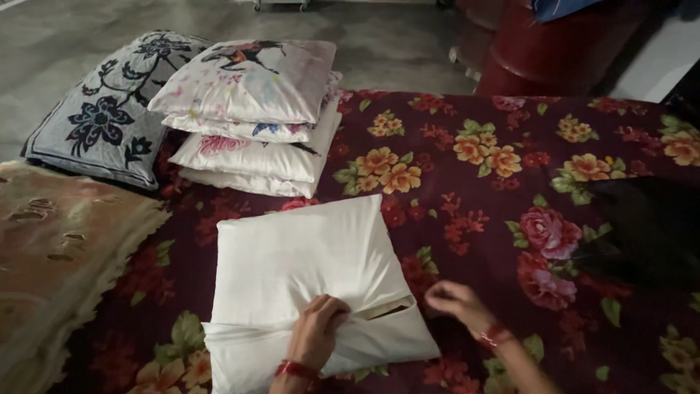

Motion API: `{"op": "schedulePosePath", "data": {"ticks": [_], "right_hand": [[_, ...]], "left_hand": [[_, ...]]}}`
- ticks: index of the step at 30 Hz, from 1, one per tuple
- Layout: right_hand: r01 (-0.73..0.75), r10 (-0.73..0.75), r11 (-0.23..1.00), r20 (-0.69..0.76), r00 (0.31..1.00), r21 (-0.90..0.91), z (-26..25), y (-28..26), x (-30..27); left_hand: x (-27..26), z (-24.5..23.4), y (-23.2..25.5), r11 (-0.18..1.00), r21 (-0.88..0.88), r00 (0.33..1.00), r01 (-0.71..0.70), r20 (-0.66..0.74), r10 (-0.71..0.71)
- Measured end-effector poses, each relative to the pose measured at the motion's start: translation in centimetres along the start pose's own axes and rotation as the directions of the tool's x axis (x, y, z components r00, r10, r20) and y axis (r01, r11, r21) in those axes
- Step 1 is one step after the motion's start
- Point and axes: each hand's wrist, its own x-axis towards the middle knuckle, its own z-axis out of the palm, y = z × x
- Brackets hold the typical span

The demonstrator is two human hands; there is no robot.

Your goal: The person folds a white pillowcase, smooths it, and places it on a stack of pillows. The person then folds a black pillowcase and places it on the bed. The person handles multiple pillows and pillowcases throughout the video.

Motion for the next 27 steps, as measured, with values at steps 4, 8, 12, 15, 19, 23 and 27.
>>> {"op": "schedulePosePath", "data": {"ticks": [4,8,12,15,19,23,27], "right_hand": [[0.199,-0.202,0.959,0.009,0.979,-0.204,2.0,-5.8,-4.8],[0.422,-0.419,0.796,0.108,0.902,-0.435,4.8,-8.1,-5.8],[0.322,-0.416,0.663,0.025,0.909,-0.676,7.8,-9.6,-5.8],[0.357,-0.468,0.498,0.102,0.878,-0.790,8.1,-11.3,-6.2],[0.544,-0.613,0.459,0.193,0.766,-0.702,7.7,-11.7,-6.2],[0.487,-0.456,0.626,0.220,0.862,-0.609,6.5,-11.8,-4.6],[0.409,-0.325,0.566,0.262,0.909,-0.715,6.7,-13.3,-4.1]], "left_hand": [[-0.2,-0.6,0.7,0.988,0.070,0.988,-0.136,-0.060,0.140],[0.4,-1.0,1.1,0.967,0.152,0.978,-0.205,-0.012,0.209],[0.9,-1.3,2.4,0.960,0.123,0.958,-0.253,-0.104,0.266],[0.9,-1.4,3.1,0.941,0.197,0.948,-0.274,-0.109,0.299],[-0.3,-1.4,3.2,0.923,0.217,0.940,-0.317,-0.060,0.336],[-0.7,-0.4,3.6,0.903,0.201,0.915,-0.379,-0.065,0.398],[-0.4,0.0,4.1,0.887,0.112,0.894,-0.448,0.024,0.448]]}}
